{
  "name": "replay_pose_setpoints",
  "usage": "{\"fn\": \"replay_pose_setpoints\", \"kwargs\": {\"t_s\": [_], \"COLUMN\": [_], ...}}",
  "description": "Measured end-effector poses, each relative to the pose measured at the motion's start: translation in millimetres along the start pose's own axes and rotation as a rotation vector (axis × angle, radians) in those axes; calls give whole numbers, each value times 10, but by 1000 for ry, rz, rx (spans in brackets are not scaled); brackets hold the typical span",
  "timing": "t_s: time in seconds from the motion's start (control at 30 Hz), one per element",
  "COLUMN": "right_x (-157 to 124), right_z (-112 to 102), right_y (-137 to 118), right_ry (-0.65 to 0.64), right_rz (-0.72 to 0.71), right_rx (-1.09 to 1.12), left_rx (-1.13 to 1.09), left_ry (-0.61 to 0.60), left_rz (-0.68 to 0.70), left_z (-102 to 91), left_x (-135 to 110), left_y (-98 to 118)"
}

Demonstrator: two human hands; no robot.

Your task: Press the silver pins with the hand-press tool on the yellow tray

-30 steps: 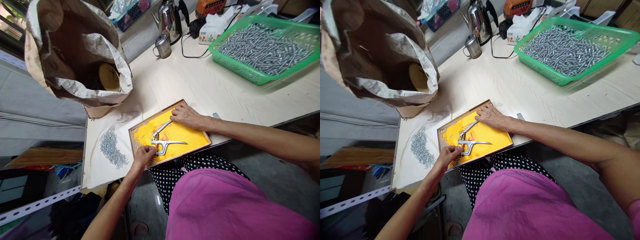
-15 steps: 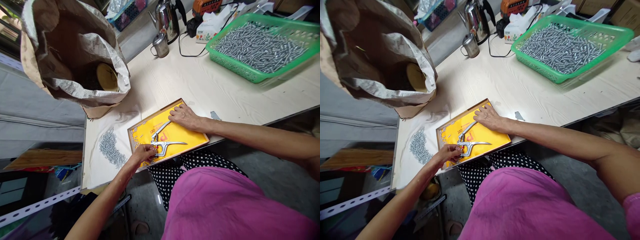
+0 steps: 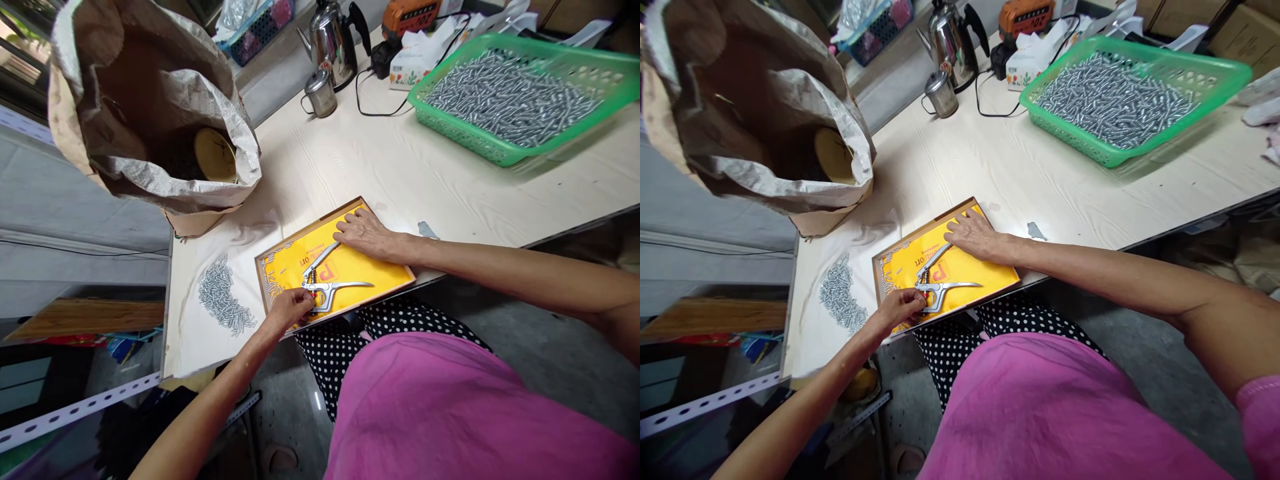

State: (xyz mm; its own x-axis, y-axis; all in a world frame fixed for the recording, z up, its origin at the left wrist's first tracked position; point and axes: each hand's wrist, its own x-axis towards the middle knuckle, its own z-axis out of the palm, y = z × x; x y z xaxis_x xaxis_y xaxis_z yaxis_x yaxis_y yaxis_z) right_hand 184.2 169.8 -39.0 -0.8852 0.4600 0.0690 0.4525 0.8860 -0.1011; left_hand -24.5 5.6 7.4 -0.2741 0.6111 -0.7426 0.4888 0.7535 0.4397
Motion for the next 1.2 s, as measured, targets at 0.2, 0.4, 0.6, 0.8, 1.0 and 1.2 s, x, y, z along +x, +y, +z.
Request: {"fn": "replay_pose_setpoints", "kwargs": {"t_s": [0.2,0.4,0.6,0.8,1.0,1.2], "right_x": [-20,-7,-106,-520,-616,-559], "right_z": [-3,53,1,-7,191,204], "right_y": [0,67,-46,-352,-516,-422], "right_ry": [18,10,101,110,58,110], "right_rz": [14,3,26,-102,-122,-129], "right_rx": [11,-39,-28,161,334,298], "left_rx": [225,487,432,434,506,841], "left_ry": [110,377,379,433,331,248], "left_rz": [116,200,164,339,278,531], "left_z": [36,233,270,209,108,-32], "left_x": [-73,-152,-151,-166,-102,-15], "left_y": [-4,52,70,-75,-26,-84]}}
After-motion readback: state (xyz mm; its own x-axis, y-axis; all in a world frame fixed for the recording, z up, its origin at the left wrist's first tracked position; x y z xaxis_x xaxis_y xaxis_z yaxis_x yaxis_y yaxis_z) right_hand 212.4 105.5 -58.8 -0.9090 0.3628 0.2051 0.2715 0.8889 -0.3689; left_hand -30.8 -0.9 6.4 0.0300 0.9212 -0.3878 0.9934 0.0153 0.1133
